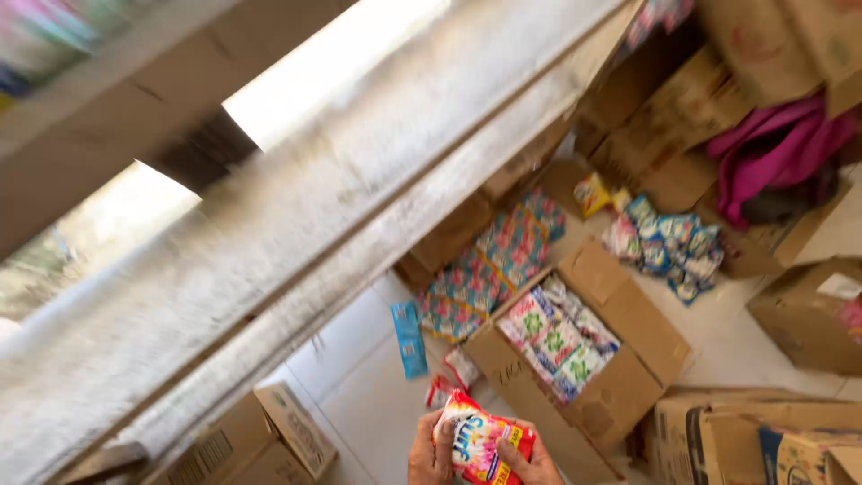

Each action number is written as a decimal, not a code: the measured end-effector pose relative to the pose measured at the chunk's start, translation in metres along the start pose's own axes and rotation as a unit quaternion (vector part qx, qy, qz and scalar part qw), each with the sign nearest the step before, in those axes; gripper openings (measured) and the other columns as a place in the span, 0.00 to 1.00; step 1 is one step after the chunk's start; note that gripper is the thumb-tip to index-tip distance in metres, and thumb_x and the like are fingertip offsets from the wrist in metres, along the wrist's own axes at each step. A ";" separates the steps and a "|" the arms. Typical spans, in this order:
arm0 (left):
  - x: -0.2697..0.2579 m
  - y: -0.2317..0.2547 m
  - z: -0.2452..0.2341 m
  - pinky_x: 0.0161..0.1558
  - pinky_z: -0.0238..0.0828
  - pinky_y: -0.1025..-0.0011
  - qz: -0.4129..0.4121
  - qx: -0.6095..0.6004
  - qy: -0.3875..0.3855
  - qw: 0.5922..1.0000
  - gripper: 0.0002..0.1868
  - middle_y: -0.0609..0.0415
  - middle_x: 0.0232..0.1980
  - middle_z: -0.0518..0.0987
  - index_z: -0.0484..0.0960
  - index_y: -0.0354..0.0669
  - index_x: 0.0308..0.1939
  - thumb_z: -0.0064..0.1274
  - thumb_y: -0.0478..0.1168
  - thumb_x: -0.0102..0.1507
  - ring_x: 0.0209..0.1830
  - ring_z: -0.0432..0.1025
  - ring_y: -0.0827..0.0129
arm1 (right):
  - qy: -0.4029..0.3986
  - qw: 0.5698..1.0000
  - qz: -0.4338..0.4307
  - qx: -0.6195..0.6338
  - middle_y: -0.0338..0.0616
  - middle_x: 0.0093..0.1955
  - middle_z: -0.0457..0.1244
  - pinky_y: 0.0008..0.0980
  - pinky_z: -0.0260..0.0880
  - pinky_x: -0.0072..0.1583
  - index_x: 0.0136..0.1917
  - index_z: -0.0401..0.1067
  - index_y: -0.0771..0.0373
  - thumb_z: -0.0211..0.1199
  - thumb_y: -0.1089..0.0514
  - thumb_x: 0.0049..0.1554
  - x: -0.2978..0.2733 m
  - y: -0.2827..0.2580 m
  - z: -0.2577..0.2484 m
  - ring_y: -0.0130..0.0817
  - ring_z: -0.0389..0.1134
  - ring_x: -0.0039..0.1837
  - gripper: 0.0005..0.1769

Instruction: The person takes packets of Ariel laundry detergent from a cardboard box on the floor and places them onto a wooden shelf. They also handle smaller red packets of Surf detergent, picking them up from the floor and arranging them on the shelf alongside the Ariel packets.

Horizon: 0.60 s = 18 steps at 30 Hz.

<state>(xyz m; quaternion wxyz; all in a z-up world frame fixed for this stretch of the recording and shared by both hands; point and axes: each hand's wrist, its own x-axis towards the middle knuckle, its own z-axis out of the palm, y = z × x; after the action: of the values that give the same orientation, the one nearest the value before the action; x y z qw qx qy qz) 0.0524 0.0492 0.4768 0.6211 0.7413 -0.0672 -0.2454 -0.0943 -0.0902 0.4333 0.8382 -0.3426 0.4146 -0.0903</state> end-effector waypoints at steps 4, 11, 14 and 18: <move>0.010 0.082 -0.027 0.49 0.79 0.73 -0.015 0.017 -0.016 1.000 0.17 0.48 0.43 0.89 0.81 0.40 0.53 0.48 0.47 0.69 0.44 0.82 0.73 | -0.046 0.999 0.012 -0.002 0.52 0.62 0.69 0.47 0.72 0.66 0.70 0.60 0.60 0.71 0.62 0.49 -0.038 -0.075 0.056 0.43 0.72 0.64 0.38; 0.029 0.258 -0.060 0.56 0.78 0.67 -0.012 -0.127 -0.264 0.956 0.33 0.49 0.55 0.80 0.64 0.44 0.66 0.64 0.38 0.61 0.53 0.77 0.71 | -0.106 0.993 -0.057 0.015 0.55 0.64 0.66 0.52 0.71 0.66 0.75 0.54 0.57 0.73 0.67 0.45 -0.099 -0.178 0.153 0.47 0.69 0.65 0.49; 0.033 0.335 -0.062 0.56 0.78 0.65 -0.011 -0.161 -0.302 0.939 0.42 0.49 0.57 0.78 0.60 0.47 0.70 0.67 0.37 0.56 0.54 0.76 0.69 | -0.049 0.997 -0.055 0.037 0.50 0.67 0.65 0.50 0.70 0.66 0.75 0.54 0.54 0.70 0.69 0.44 -0.117 -0.227 0.184 0.42 0.68 0.67 0.49; 0.042 0.393 -0.055 0.60 0.74 0.64 0.215 0.056 -0.281 0.934 0.43 0.45 0.62 0.71 0.64 0.40 0.71 0.71 0.40 0.56 0.61 0.73 0.59 | -0.102 0.985 -0.122 0.071 0.45 0.68 0.64 0.45 0.67 0.68 0.76 0.55 0.53 0.68 0.73 0.46 -0.131 -0.282 0.199 0.38 0.66 0.69 0.48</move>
<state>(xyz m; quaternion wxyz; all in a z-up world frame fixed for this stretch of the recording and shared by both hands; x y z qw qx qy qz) 0.1944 -0.0048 0.8459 0.5718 0.6436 -0.4104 -0.3007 0.0100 -0.1443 0.7833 0.8807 -0.3380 0.2748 -0.1861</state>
